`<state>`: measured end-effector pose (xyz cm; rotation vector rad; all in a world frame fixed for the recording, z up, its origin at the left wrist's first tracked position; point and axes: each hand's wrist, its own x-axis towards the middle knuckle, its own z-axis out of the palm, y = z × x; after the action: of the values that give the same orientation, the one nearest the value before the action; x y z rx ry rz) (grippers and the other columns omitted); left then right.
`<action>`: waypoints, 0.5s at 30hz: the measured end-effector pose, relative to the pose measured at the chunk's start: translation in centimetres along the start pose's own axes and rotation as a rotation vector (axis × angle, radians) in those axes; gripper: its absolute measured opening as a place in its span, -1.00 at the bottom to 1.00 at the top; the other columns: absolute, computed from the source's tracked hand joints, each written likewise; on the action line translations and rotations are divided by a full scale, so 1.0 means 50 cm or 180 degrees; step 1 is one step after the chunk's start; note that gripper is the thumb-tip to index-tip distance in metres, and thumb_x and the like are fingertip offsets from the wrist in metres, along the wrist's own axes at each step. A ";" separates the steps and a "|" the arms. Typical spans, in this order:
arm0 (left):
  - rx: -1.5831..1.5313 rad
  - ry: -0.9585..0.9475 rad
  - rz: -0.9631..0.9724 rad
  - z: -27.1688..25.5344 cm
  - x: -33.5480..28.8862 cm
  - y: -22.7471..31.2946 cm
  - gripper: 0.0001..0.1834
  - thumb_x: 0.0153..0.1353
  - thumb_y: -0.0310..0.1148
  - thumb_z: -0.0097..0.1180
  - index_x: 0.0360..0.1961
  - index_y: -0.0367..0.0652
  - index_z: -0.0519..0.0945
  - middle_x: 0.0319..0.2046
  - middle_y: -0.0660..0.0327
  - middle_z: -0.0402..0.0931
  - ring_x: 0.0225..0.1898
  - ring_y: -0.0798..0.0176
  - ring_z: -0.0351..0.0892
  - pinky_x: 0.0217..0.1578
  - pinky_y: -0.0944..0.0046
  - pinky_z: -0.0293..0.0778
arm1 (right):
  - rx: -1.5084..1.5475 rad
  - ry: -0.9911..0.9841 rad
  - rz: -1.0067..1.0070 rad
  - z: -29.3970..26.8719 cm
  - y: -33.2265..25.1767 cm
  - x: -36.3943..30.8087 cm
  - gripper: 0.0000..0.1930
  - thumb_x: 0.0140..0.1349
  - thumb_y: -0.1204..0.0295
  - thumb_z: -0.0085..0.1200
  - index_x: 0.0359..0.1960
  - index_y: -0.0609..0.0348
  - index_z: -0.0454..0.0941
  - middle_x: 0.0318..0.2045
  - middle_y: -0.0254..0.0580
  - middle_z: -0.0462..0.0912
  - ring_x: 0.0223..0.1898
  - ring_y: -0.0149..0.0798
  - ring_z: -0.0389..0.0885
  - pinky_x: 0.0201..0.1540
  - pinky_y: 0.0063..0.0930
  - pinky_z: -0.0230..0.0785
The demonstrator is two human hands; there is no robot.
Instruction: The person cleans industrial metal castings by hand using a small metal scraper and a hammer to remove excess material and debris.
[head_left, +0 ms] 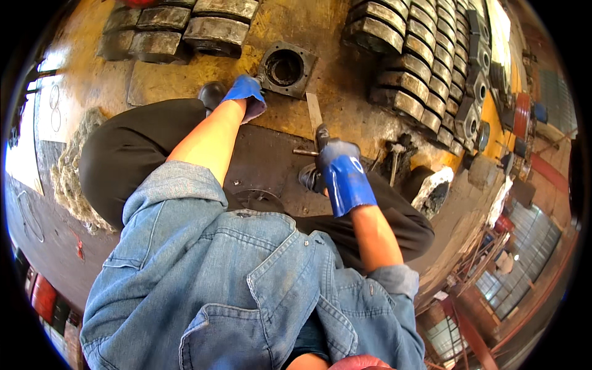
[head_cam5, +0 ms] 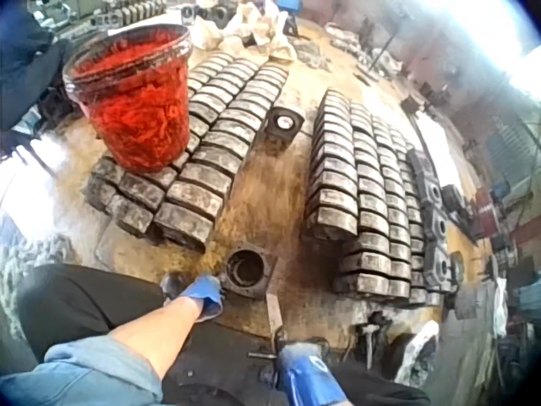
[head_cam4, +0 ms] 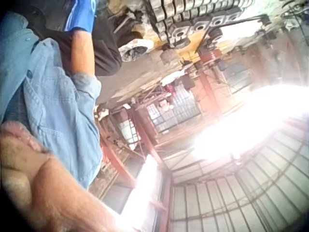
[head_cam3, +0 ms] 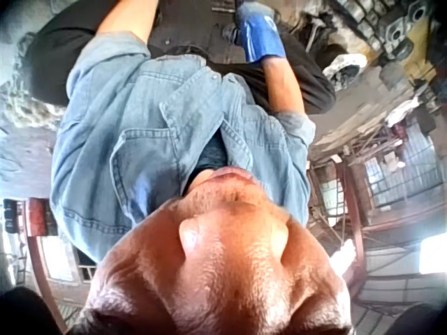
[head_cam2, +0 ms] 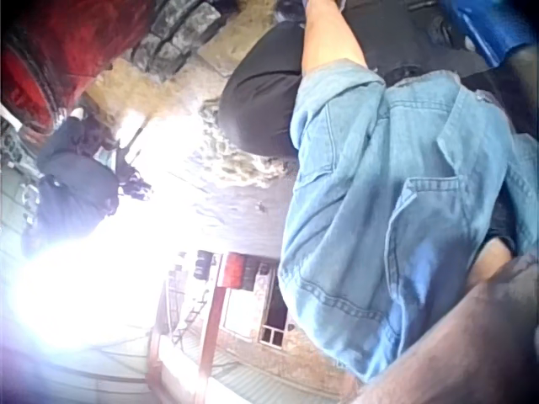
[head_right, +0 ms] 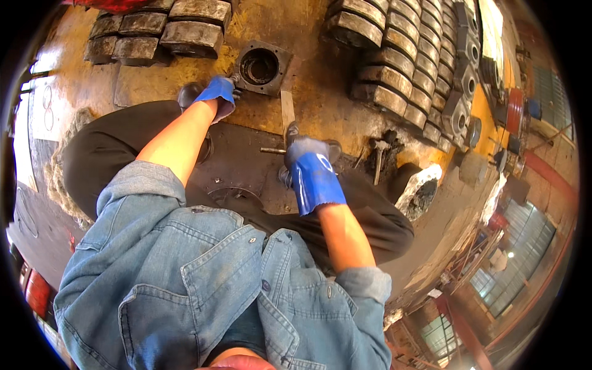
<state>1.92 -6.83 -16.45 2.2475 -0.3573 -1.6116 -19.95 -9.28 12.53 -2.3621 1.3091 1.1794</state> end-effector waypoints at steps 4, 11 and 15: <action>0.0220 -0.0139 0.0887 -0.190 0.237 -0.291 -0.26 -0.08 0.13 0.23 0.09 -0.11 0.52 0.01 0.05 0.55 0.01 0.01 0.56 -0.01 0.14 0.50 | 0.0493 0.0201 -0.0810 -0.104 -0.104 0.049 -0.61 0.33 0.23 -0.22 -0.24 0.21 0.64 -0.24 0.20 0.61 -0.11 0.09 0.60 -0.07 -0.16 0.47; 0.0113 0.0513 0.1379 -0.146 0.206 -0.283 -0.58 0.35 -0.03 -0.05 -0.27 -0.23 0.54 -0.39 0.07 0.62 -0.48 0.04 0.55 -0.47 0.08 0.46 | 0.0247 0.0025 -0.0646 -0.099 -0.100 -0.002 -0.53 0.36 0.14 -0.28 -0.16 0.23 0.62 -0.13 0.18 0.60 -0.03 0.11 0.57 0.04 -0.17 0.41; -0.0622 -0.0620 0.0827 0.094 0.087 -0.048 -0.56 0.22 0.01 0.04 -0.13 -0.15 0.56 -0.22 0.08 0.60 -0.27 0.02 0.57 -0.28 0.09 0.50 | 0.0469 0.0510 0.0130 -0.056 0.048 0.117 -0.69 0.23 0.30 -0.09 -0.20 0.23 0.61 -0.26 0.14 0.64 -0.15 0.07 0.63 -0.08 -0.17 0.48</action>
<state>-1.12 -7.02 -22.54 1.8241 -0.4964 -1.6506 -18.56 -15.80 10.66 -2.3738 1.4467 0.8856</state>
